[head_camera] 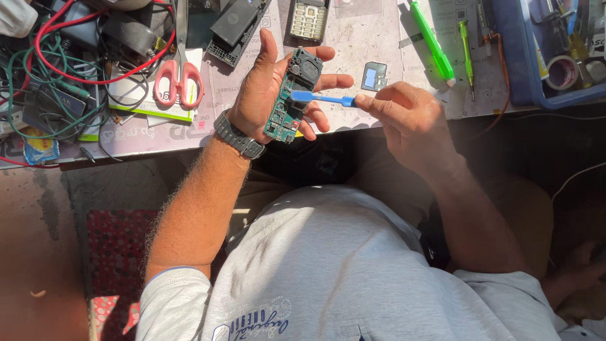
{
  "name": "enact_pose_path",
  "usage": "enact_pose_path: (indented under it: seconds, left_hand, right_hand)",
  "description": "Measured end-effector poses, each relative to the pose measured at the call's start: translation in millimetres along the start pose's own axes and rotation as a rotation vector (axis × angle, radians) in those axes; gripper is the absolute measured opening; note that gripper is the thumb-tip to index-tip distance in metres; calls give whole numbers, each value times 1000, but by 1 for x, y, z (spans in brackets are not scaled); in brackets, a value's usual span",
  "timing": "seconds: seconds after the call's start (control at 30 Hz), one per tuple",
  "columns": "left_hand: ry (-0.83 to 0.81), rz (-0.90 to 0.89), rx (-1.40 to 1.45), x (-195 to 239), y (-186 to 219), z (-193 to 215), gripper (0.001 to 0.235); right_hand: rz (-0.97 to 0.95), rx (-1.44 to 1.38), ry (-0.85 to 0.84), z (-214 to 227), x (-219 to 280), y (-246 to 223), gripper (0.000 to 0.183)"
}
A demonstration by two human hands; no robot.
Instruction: The person cleans a mobile phone motherboard using a green pen to point at components, sprays a liquid from a bottle, and scrubs the board with a blue toothbrush. The person then places a battery onto the cleaned motherboard.
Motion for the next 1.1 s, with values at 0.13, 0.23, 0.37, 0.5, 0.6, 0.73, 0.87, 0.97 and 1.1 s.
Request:
enact_pose_path:
  seconds: [0.13, 0.23, 0.37, 0.5, 0.6, 0.73, 0.87, 0.97, 1.1]
  left_hand:
    - [46, 1, -10, 6, 3, 5, 69]
    - [73, -55, -138, 23, 22, 2, 56]
    - [124, -179, -128, 46, 57, 0, 52]
    - [274, -265, -166, 69, 77, 12, 44]
    - [291, -275, -173, 69, 75, 14, 43]
    - [331, -294, -257, 74, 77, 17, 39]
    - [404, -341, -287, 85, 84, 21, 22]
    - [389, -409, -232, 92, 98, 19, 18]
    - [368, -506, -339, 106, 116, 2, 42]
  right_hand:
    - [-34, 65, 27, 15, 15, 12, 27]
    - [-15, 22, 261, 58, 29, 28, 18]
    - [-215, -132, 328, 82, 47, 59, 19]
    - [-204, -118, 246, 58, 36, 52, 22]
    - [-114, 23, 95, 23, 17, 28, 23]
    - [-109, 87, 26, 1, 2, 11, 30]
    - [-193, -132, 42, 3, 2, 17, 20]
    - [-278, -421, -34, -9, -6, 22, 9]
    - [-89, -265, -84, -30, -39, 5, 16]
Point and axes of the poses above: each hand's wrist, its own x-axis away from the middle knuckle, its own z-axis out of the back of the hand, y = z × x, the point moved 7 cm from there along -x, towards the middle knuckle, and after that the axes turned 6 degrees about -y, right-handed, at the moved point
